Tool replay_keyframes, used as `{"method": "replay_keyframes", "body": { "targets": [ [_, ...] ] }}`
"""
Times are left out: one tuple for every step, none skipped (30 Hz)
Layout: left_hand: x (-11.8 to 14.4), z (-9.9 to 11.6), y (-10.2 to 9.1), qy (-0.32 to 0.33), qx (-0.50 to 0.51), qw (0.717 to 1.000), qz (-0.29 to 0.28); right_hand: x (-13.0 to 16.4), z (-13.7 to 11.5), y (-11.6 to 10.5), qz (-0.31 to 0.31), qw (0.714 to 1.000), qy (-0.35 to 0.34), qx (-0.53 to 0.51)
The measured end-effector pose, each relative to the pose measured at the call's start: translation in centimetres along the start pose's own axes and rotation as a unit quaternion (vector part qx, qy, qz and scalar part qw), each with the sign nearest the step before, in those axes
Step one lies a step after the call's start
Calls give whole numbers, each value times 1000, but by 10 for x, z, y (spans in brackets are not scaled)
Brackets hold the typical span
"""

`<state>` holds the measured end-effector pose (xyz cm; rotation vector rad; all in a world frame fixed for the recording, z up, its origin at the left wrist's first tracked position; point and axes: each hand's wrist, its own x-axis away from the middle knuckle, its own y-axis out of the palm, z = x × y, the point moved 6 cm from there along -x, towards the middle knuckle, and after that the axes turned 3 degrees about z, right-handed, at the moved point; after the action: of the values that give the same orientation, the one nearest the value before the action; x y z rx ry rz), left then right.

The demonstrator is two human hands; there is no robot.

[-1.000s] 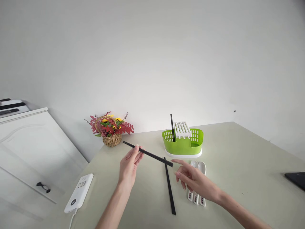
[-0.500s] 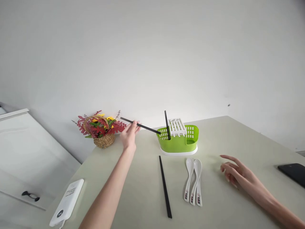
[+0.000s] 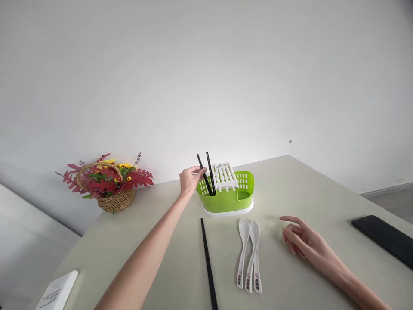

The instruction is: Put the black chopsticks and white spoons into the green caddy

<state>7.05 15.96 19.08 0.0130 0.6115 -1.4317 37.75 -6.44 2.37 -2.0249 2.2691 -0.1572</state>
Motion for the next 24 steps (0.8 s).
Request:
{"method": "replay_keyframes", "body": {
  "targets": [
    [-1,-1,2,4,-10,1000,-3,0,0,0,-1,1000,-1,1],
    [-2,-1,4,10,-19,1000,-5,0,1,0,-2,1000,-1,1],
    [-2,0,5,17,-30,999,-5,-1,1,0,-3,1000,-1,1],
    [-2,1,6,25,-41,999,-4,-1,1,1,-4,1000,-1,2],
    [-1,2,7,33,-53,998,-4,-1,1,1,-5,1000,-1,3],
    [0,3,7,41,-63,997,-4,-1,1,1,-6,1000,0,5],
    [1,5,8,47,-73,996,-6,-1,1,1,-7,1000,0,7],
    [2,6,8,53,-80,995,-8,-1,1,1,-6,1000,-1,8],
    [3,7,7,57,-86,995,-8,0,1,1,-5,1000,-2,7],
    [5,7,4,59,-92,994,-4,0,0,1,-2,1000,-5,6],
    [8,6,0,57,-98,993,5,0,0,1,0,1000,-7,6],
    [11,3,-7,52,-105,993,21,0,1,1,1,1000,-10,6],
    [16,-1,-15,42,-114,992,43,0,2,1,1,1000,-12,8],
    [23,-6,-24,28,-124,990,67,0,3,1,1,1000,-15,11],
    [32,-13,-34,9,-136,987,90,-1,5,0,0,1000,-17,15],
    [44,-20,-43,-13,-149,983,107,-2,7,0,-1,1000,-18,19],
    [57,-28,-51,-37,-162,979,115,-2,9,0,-2,1000,-19,24],
    [72,-36,-57,-60,-174,977,109,-3,10,-1,-2,999,-19,28],
    [89,-43,-61,-81,-185,975,90,-3,12,-1,-3,999,-20,32],
    [107,-49,-61,-98,-194,974,62,-3,13,-1,-2,999,-23,37],
    [126,-53,-60,-111,-201,973,29,-3,14,-1,1,999,-27,43],
    [145,-55,-57,-120,-208,971,-2,-3,14,-2,4,998,-31,49],
    [163,-55,-54,-125,-223,966,-29,-3,14,-2,7,998,-36,56],
    [180,-53,-49,-124,-249,959,-56,-3,15,-2,10,997,-40,64]
  ]
}}
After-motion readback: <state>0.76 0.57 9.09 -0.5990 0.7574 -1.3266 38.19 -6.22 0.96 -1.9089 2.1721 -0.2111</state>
